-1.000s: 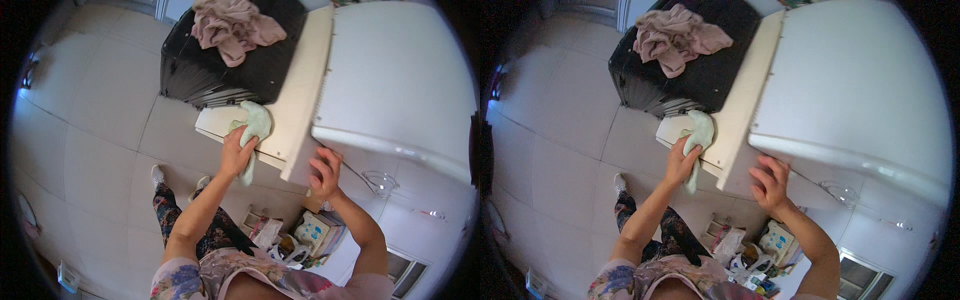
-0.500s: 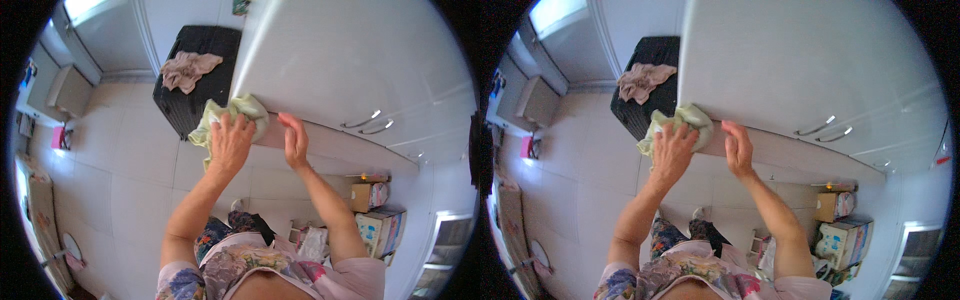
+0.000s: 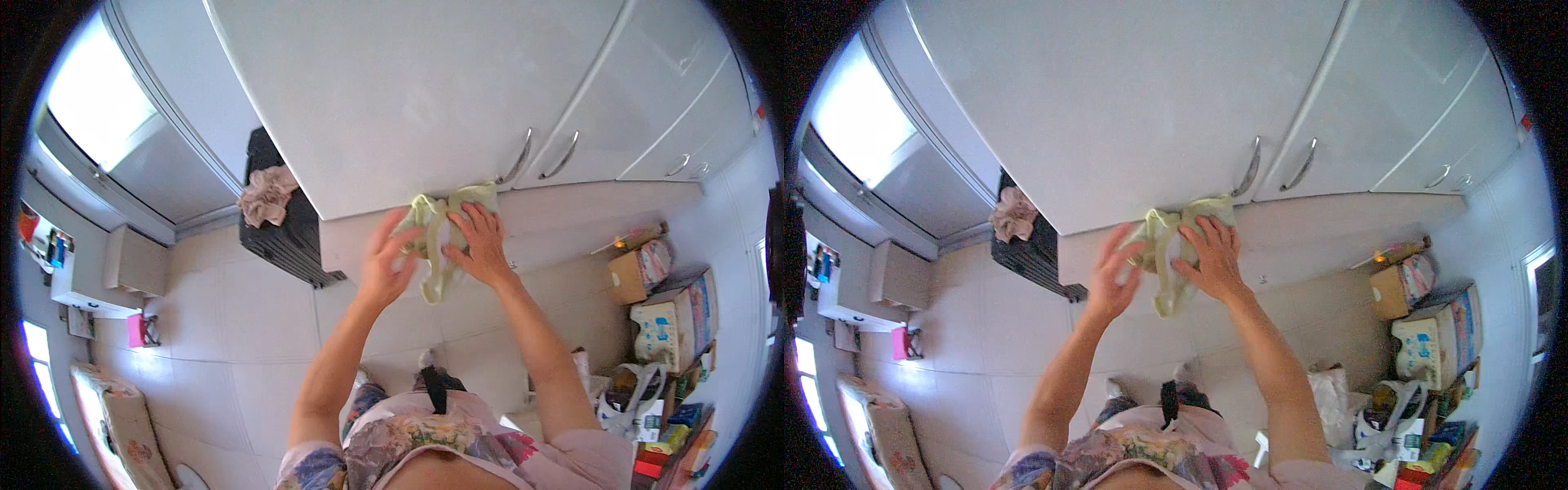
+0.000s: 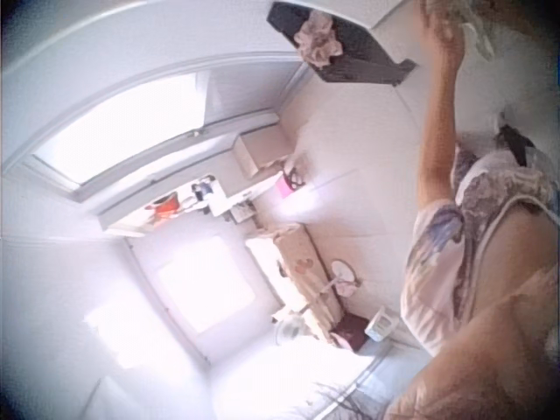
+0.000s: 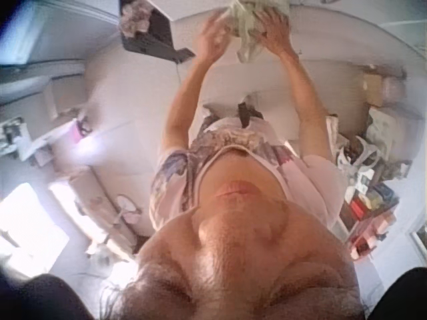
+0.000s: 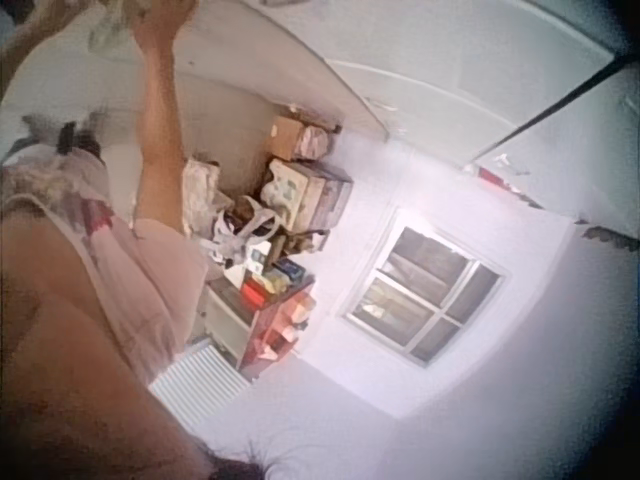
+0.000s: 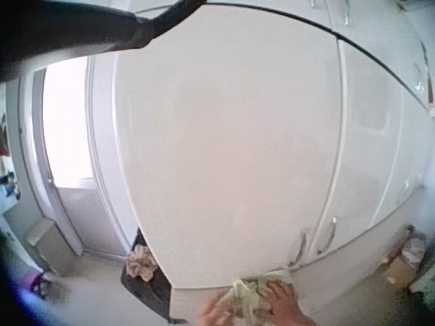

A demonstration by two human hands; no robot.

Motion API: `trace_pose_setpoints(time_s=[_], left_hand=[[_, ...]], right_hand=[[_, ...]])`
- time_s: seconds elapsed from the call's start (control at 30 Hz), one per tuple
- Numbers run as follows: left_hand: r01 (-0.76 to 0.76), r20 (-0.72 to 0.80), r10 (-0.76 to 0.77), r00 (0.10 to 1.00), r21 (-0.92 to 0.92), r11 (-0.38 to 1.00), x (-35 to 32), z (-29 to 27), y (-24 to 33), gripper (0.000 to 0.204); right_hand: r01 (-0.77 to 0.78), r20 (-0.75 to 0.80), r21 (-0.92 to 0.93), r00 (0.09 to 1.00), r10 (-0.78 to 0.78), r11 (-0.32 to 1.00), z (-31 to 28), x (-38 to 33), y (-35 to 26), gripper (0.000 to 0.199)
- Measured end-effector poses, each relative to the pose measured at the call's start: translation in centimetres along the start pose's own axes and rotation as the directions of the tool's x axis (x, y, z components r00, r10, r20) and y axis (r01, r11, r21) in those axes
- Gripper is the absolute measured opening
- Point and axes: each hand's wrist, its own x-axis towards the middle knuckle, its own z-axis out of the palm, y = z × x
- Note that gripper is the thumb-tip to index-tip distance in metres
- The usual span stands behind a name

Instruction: The person wipes the exterior surfaces of white kitchen cabinets and drawers using a light green cloth. They systematically clean the upper cabinet doors, lower cabinet doors, and drawer fronts, moving around the room to reach different sections.

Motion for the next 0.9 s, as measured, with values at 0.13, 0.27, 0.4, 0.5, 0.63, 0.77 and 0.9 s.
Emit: trace_pose_setpoints(time_s=[0.13,0.27,0.4,0.5,0.63,0.77,0.9], left_hand=[[0.313,-0.368,-0.182,0.912,0.336,0.888,-2.8,-6.0,-6.0,0.048],[0.725,-0.161,-0.714,0.682,0.015,0.689,-1.4,-5.1,-12.0,0.05],[0.78,0.007,-0.798,0.603,-0.213,0.588,-2.0,-4.3,-13.3,0.055],[0.766,-0.01,-0.767,0.641,0.076,0.639,-1.7,-4.7,-12.2,0.055],[0.752,-0.036,-0.752,0.658,0.09,0.653,-2.0,-4.8,-12.3,0.054],[0.764,-0.039,-0.764,0.644,0.095,0.638,-1.2,-5.6,-11.0,0.053],[0.708,0.135,-0.727,0.673,0.166,0.686,-1.5,-4.5,-11.3,0.057]], right_hand=[[-0.03,0.158,-0.095,0.986,0.045,0.995,-0.3,1.4,-1.7,0.077],[0.133,0.202,0.061,0.969,-0.143,0.989,2.0,2.7,-3.1,0.073],[0.559,-0.065,0.013,0.828,-0.557,0.829,-5.3,7.7,-12.3,0.055],[0.686,-0.504,-0.388,0.401,-0.765,0.615,-14.9,15.7,-19.5,0.058],[0.414,-0.739,-0.49,0.269,-0.617,0.767,-18.3,21.5,-24.8,0.061],[0.408,-0.699,-0.333,0.498,-0.513,0.85,-6.8,19.1,-21.0,0.049],[0.321,-0.371,-0.1,0.866,-0.335,0.942,5.1,10.1,-12.9,0.025]])
